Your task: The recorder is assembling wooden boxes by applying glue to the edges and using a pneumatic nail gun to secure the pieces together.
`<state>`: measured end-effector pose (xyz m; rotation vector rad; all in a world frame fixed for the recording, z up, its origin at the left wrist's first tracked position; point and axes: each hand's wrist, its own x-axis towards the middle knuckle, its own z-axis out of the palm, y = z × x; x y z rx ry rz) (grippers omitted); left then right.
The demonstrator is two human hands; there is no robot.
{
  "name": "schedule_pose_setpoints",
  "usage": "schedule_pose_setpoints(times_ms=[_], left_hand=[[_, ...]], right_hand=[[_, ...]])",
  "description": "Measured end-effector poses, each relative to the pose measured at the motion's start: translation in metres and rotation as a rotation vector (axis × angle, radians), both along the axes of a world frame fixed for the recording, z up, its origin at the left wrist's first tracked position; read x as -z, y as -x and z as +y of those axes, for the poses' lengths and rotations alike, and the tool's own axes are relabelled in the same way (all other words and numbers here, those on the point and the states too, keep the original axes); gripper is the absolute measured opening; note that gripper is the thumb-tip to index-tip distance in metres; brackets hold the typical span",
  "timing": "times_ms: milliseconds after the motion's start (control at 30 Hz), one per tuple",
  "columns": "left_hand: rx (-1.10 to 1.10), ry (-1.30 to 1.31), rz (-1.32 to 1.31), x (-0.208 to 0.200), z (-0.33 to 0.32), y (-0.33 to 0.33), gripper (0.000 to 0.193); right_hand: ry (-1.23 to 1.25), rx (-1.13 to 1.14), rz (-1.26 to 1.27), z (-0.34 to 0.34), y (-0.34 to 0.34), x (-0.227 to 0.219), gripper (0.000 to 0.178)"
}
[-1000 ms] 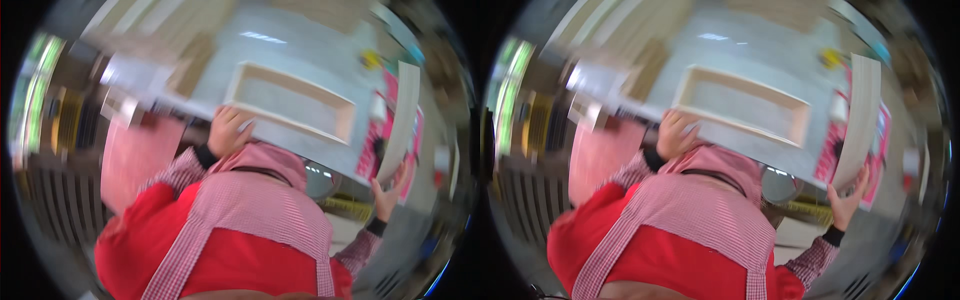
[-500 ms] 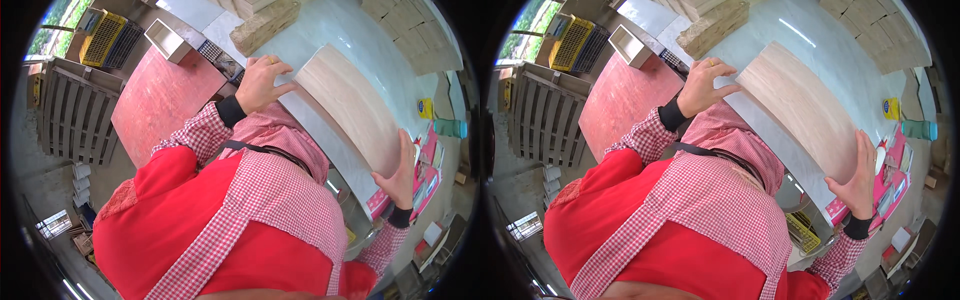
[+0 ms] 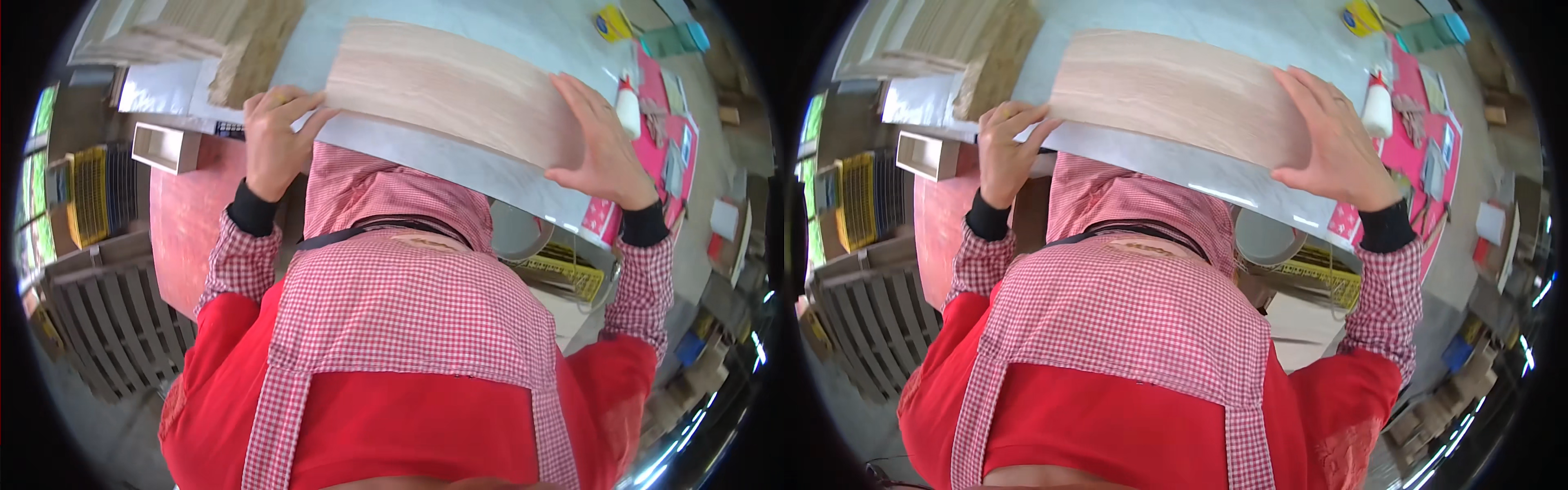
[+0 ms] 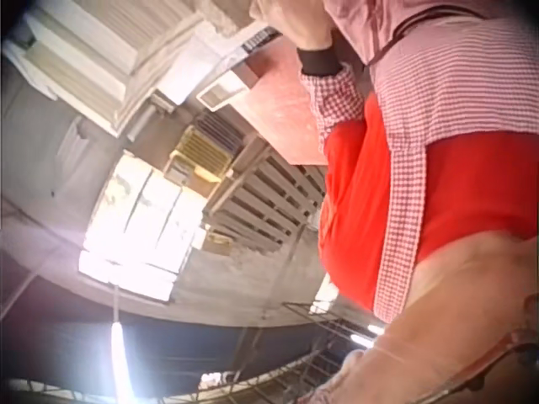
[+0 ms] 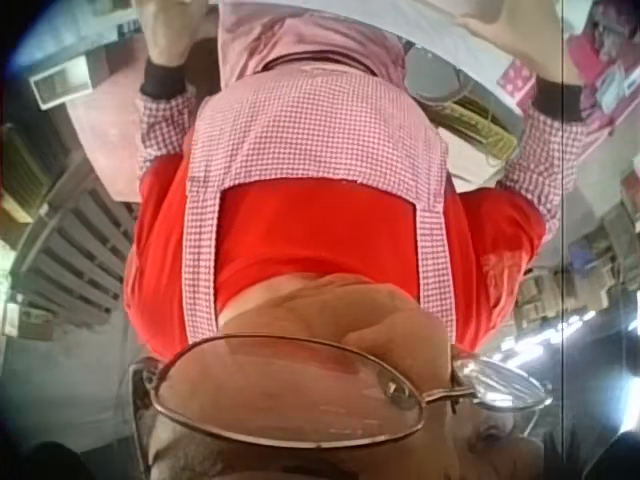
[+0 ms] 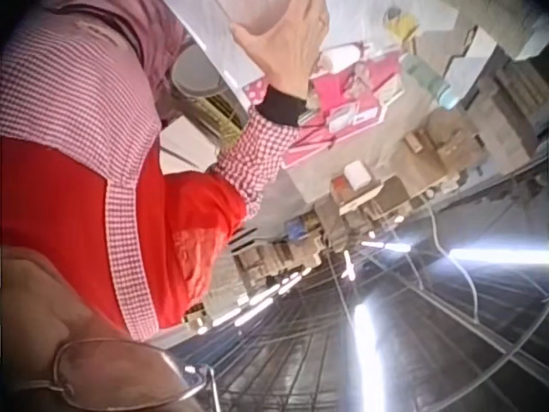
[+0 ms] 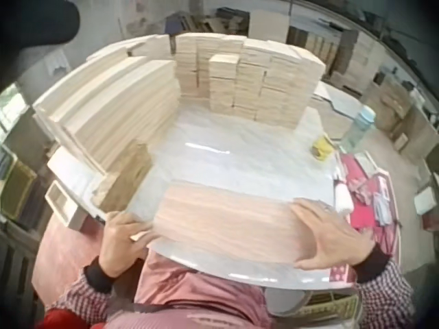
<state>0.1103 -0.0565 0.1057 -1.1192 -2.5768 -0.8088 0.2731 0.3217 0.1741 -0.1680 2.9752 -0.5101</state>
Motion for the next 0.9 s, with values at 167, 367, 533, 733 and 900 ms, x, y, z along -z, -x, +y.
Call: schedule_pose_setpoints(times_ms=[167, 367, 533, 733, 900], left_hand=[[-0.012, 0.040, -0.015, -0.003, -0.002, -0.001, 0.020], [0.018, 0.050, -0.046, -0.007, -0.003, -0.001, 0.020], [0.015, 0.077, -0.064, -0.011, -0.001, 0.000, 0.020], [0.020, 0.096, -0.027, -0.010, 0.003, 0.000, 0.019], [0.025, 0.106, -0.012, -0.008, 0.008, -0.001, 0.019]], right_hand=[[-0.040, -0.034, 0.029, 0.001, -0.003, 0.010, 0.104], [-0.082, -0.047, 0.050, 0.000, -0.004, 0.020, 0.103], [-0.134, -0.050, 0.041, 0.002, -0.005, 0.021, 0.105], [0.194, 0.410, 0.412, 0.010, -0.059, 0.029, 0.045], [0.223, 0.565, 0.377, -0.011, -0.106, 0.056, 0.015]])
